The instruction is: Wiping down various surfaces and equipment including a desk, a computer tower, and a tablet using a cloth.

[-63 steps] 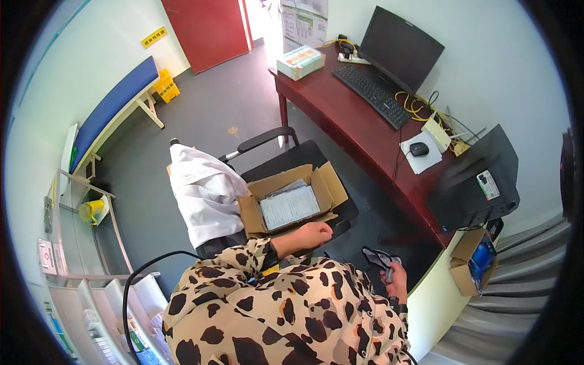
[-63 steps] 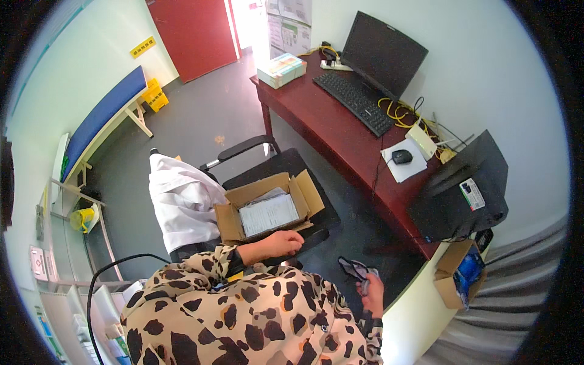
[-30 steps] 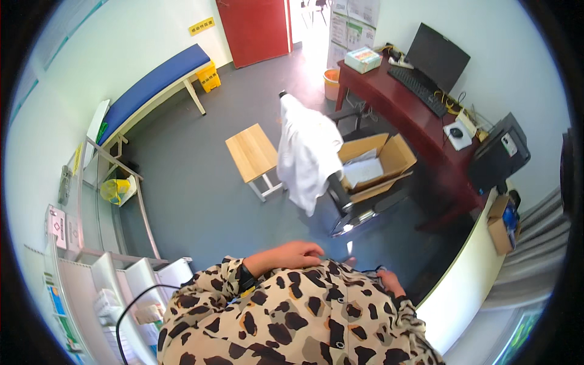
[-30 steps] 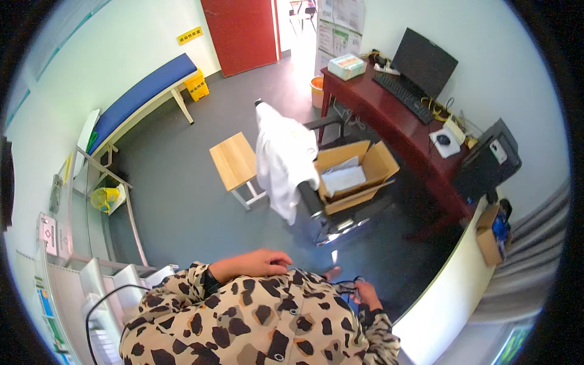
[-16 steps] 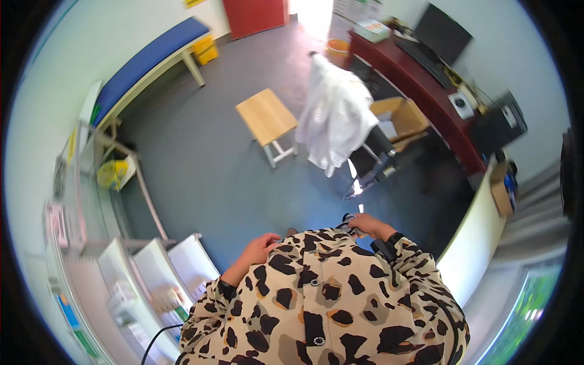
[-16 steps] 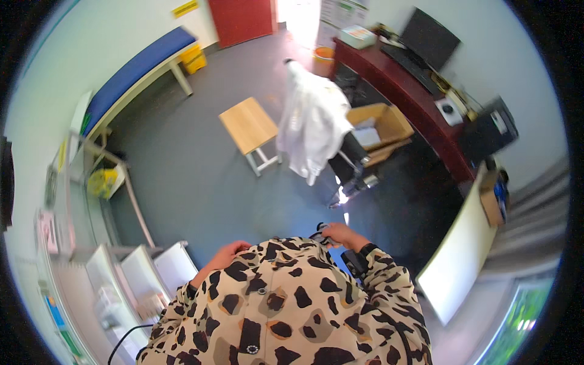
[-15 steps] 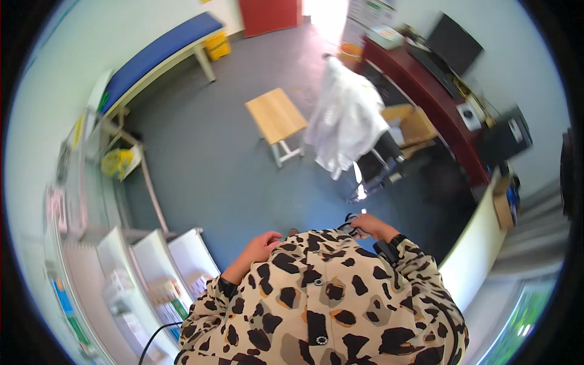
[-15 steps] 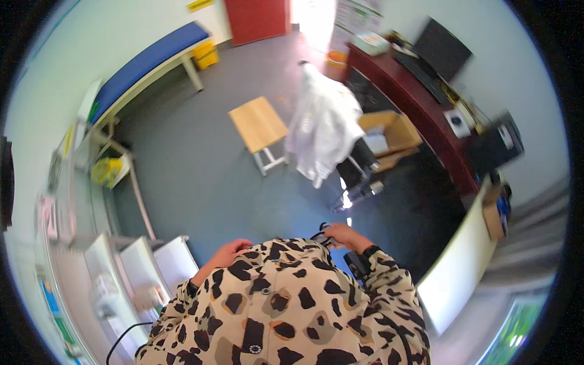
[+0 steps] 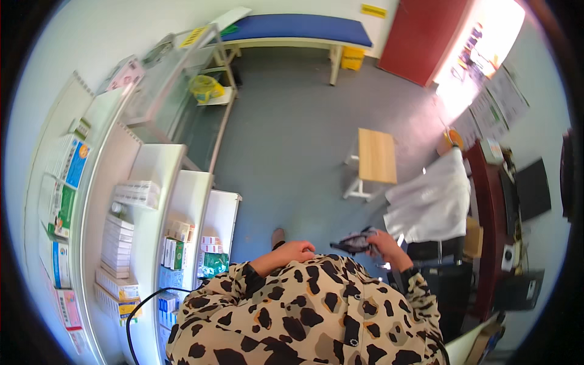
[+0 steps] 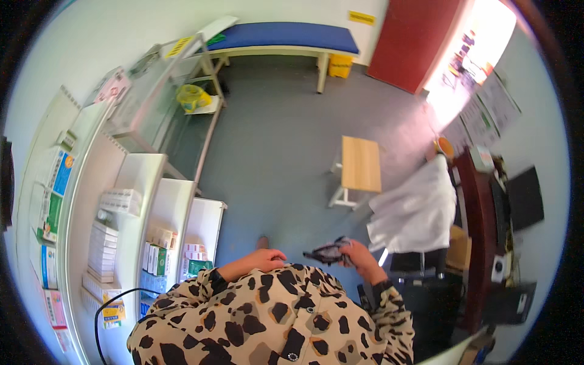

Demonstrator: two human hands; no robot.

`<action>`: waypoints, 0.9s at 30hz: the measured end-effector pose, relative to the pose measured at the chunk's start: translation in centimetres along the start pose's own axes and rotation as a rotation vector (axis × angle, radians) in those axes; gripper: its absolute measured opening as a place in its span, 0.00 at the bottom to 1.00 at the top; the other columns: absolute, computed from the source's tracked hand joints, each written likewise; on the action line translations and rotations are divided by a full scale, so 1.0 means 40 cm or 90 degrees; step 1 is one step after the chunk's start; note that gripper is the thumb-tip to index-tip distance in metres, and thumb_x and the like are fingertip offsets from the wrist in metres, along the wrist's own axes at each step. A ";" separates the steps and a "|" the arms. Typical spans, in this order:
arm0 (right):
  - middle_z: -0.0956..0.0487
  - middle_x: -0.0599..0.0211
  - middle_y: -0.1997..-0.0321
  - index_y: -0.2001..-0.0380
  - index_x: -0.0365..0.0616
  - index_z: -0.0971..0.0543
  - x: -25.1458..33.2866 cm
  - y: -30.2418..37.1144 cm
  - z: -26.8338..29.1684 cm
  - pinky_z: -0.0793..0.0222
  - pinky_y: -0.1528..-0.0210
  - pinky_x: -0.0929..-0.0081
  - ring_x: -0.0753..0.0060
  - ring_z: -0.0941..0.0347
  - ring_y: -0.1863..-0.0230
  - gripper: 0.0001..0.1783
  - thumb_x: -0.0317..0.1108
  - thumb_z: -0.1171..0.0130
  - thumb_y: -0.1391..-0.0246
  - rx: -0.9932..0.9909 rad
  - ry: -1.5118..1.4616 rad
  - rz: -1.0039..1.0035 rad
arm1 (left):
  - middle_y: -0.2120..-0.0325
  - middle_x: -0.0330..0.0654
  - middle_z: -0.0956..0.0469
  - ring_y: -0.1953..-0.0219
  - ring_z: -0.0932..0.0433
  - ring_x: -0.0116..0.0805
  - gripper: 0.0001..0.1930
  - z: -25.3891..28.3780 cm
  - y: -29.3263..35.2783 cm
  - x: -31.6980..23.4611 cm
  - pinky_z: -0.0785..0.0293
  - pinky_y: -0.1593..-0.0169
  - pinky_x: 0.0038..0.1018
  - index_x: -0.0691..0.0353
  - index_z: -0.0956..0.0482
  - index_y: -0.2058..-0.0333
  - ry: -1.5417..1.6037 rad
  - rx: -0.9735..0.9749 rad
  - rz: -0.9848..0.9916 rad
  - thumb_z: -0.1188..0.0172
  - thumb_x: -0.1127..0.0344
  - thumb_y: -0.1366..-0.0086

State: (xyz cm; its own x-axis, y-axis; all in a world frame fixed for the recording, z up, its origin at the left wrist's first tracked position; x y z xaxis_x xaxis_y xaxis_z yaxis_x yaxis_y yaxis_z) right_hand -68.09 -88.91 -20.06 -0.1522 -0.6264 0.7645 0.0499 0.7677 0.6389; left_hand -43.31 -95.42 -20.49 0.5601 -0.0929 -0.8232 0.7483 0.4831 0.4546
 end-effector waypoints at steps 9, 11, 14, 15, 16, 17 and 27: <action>0.23 0.54 0.63 0.66 0.49 0.24 0.012 -0.259 -0.095 0.31 0.60 0.60 0.45 0.28 0.61 0.17 0.33 0.42 0.66 0.078 0.764 0.377 | 0.63 0.46 0.22 0.60 0.24 0.36 0.19 0.380 -0.043 0.059 0.28 0.56 0.30 0.62 0.27 0.54 0.012 -0.085 0.007 0.43 0.57 0.41; 0.22 0.55 0.65 0.66 0.48 0.23 0.078 -0.298 -0.149 0.30 0.63 0.62 0.49 0.26 0.65 0.16 0.33 0.41 0.65 0.088 0.768 0.444 | 0.62 0.45 0.22 0.60 0.24 0.34 0.19 0.440 -0.042 0.098 0.29 0.56 0.30 0.61 0.27 0.54 0.006 -0.088 -0.022 0.43 0.57 0.41; 0.23 0.62 0.73 0.67 0.43 0.23 0.141 -0.345 -0.170 0.30 0.73 0.70 0.65 0.26 0.74 0.12 0.34 0.42 0.58 -0.020 0.313 -0.080 | 0.62 0.44 0.23 0.59 0.25 0.31 0.20 0.498 -0.063 0.198 0.29 0.56 0.27 0.60 0.27 0.53 -0.013 -0.089 -0.035 0.43 0.55 0.39; 0.23 0.64 0.74 0.68 0.42 0.23 0.088 -0.390 -0.137 0.31 0.75 0.72 0.70 0.27 0.76 0.11 0.35 0.43 0.56 -0.050 0.186 -0.069 | 0.63 0.45 0.22 0.61 0.24 0.33 0.19 0.512 -0.075 0.201 0.28 0.57 0.28 0.61 0.25 0.55 -0.002 -0.097 -0.020 0.43 0.55 0.40; 0.24 0.66 0.76 0.68 0.41 0.23 0.042 -0.445 -0.116 0.33 0.78 0.73 0.74 0.28 0.77 0.11 0.36 0.44 0.54 -0.068 0.066 -0.052 | 0.64 0.46 0.21 0.62 0.23 0.35 0.19 0.527 -0.083 0.214 0.27 0.59 0.29 0.61 0.24 0.57 0.011 -0.115 0.003 0.42 0.54 0.42; 0.24 0.66 0.76 0.68 0.41 0.23 0.050 -0.458 -0.110 0.33 0.78 0.73 0.74 0.28 0.77 0.11 0.36 0.44 0.54 -0.089 0.041 -0.049 | 0.63 0.45 0.21 0.61 0.23 0.35 0.19 0.526 -0.105 0.250 0.28 0.58 0.29 0.60 0.24 0.56 0.022 -0.089 0.031 0.43 0.54 0.40; 0.23 0.60 0.78 0.72 0.40 0.22 0.127 -0.610 0.097 0.32 0.82 0.70 0.72 0.28 0.81 0.14 0.40 0.43 0.56 -0.128 0.019 -0.136 | 0.65 0.39 0.21 0.62 0.24 0.26 0.15 0.697 -0.422 0.078 0.29 0.56 0.23 0.61 0.26 0.54 0.032 0.001 0.031 0.45 0.60 0.36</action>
State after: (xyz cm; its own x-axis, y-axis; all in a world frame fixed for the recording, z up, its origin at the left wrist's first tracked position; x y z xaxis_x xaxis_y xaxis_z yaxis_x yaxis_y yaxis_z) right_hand -73.92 -110.30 -32.08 -0.1518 -0.7764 0.6117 0.2145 0.5783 0.7872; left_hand -44.29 -128.15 -21.24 0.5772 -0.0254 -0.8162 0.7215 0.4839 0.4952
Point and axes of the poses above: each hand's wrist, its own y-axis away from the middle knuckle, its own z-axis out of the back of the hand, x = y × z, the point moved 9 cm from there along -y, towards the middle knuckle
